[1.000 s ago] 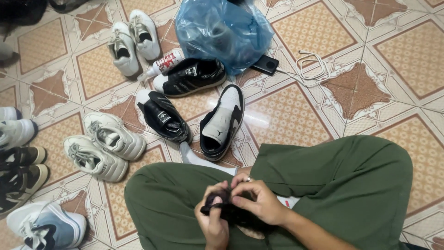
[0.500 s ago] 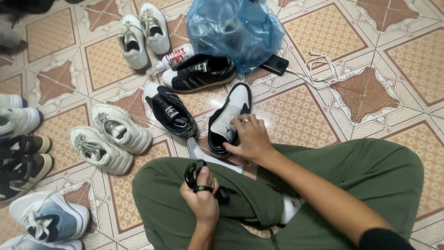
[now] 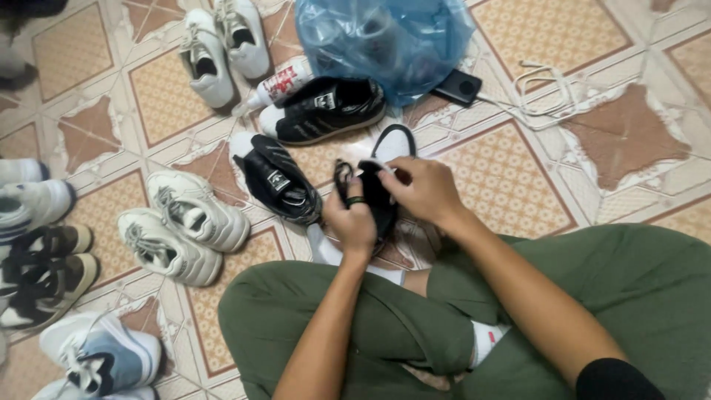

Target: The person is sitting on the floor, threading laces through the eyelets of a sneaker and tying them.

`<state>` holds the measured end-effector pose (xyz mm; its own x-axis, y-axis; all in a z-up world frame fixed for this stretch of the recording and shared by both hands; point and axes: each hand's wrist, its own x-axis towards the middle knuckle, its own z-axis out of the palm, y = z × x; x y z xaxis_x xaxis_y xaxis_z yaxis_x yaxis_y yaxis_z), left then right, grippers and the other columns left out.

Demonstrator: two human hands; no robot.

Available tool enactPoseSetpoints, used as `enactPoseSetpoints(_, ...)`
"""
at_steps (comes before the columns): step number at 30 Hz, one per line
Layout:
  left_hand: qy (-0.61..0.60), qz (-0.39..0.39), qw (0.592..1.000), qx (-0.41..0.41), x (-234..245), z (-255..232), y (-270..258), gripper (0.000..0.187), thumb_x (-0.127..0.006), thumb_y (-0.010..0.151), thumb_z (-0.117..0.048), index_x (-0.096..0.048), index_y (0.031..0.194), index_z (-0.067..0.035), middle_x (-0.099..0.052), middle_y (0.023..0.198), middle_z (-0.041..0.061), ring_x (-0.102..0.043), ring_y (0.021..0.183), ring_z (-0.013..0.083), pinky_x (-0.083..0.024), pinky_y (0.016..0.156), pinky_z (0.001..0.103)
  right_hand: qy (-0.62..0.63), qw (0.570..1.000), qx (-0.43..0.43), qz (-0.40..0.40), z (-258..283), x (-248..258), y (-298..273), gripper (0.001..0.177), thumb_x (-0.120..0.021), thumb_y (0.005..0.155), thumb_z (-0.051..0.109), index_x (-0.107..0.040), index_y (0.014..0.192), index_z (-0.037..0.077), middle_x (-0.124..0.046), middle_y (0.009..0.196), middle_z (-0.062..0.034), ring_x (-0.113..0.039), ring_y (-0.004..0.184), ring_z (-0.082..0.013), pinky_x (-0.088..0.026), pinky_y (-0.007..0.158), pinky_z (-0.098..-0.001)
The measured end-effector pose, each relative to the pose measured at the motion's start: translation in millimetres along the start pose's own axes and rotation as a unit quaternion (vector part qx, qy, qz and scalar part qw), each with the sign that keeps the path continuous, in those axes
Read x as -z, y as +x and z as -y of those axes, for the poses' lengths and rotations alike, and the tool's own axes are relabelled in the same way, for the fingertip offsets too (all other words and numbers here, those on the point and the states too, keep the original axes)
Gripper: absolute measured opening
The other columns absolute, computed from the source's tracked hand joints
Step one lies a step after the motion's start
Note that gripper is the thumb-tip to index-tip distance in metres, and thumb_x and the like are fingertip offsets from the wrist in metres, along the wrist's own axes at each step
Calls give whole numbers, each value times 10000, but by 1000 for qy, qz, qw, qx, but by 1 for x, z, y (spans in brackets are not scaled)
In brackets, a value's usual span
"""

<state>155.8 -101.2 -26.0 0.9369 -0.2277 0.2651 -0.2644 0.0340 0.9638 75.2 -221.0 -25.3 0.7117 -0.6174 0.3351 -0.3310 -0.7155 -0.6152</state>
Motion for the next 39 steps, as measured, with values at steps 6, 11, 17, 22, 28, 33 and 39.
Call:
enactPoseSetpoints(6, 56, 46, 995, -61, -11, -9, 0, 242, -550, 1041, -184, -681, 956, 0, -687, 788, 263, -684, 793, 478, -531, 711, 504, 76, 995, -59, -8, -6, -1, 13, 149, -755, 921, 404, -794, 958, 265, -733, 701, -3, -744, 773, -244, -582, 718, -397)
enactPoseSetpoints(11, 68, 24, 993, -95, -17, 5, -5, 268, -477, 1078, -223, -667, 1086, -34, -710, 890, 241, -691, 876, 490, -544, 765, 510, 98, 991, -96, 5, -8, 8, 12, 202, -746, 926, 400, -806, 984, 216, -738, 703, -55, -743, 798, -302, -577, 736, -444)
enactPoseSetpoints(17, 302, 300, 901, 81, -8, 32, 7, 399, -604, 925, -214, -647, 1233, 37, -736, 1015, 317, -709, 1021, 517, -580, 860, 595, 133, 982, -134, -1, -11, 5, 14, 184, -743, 911, 417, -812, 973, 258, -739, 708, -29, -738, 785, -249, -571, 723, -390)
enactPoseSetpoints(22, 404, 353, 840, 85, -6, 33, 14, 543, -647, 884, -144, -578, 1379, 69, -713, 1109, 354, -701, 1073, 520, -579, 895, 597, 151, 985, -78, -17, -12, 3, 15, 178, -747, 911, 319, -818, 1001, 184, -756, 759, -89, -733, 748, -272, -577, 679, -389)
enactPoseSetpoints(28, 459, 441, 770, 46, 6, 4, 10, 677, -678, 880, -63, -461, 1513, 42, -635, 1348, 293, -643, 1210, 481, -538, 945, 667, 189, 981, -10, -36, -13, -6, 14, 217, -740, 877, 214, -802, 1075, 149, -772, 919, -86, -743, 816, -251, -588, 667, -344)
enactPoseSetpoints(33, 471, 415, 777, 46, 11, 7, 22, 587, -702, 886, -134, -550, 1439, -10, -703, 1203, 278, -683, 1154, 468, -573, 916, 611, 185, 982, 18, 20, -4, 6, 14, 339, -673, 825, 170, -782, 1147, 180, -771, 979, -59, -723, 820, -271, -600, 695, -390)
enactPoseSetpoints(39, 508, 446, 737, 17, 13, 26, 27, 452, -688, 898, -254, -658, 1270, 2, -738, 1062, 241, -727, 1049, 448, -591, 859, 586, 178, 978, 55, 93, 3, 9, 14, 403, -598, 763, 136, -782, 1121, 152, -775, 1061, -70, -718, 1027, -317, -589, 866, -425)
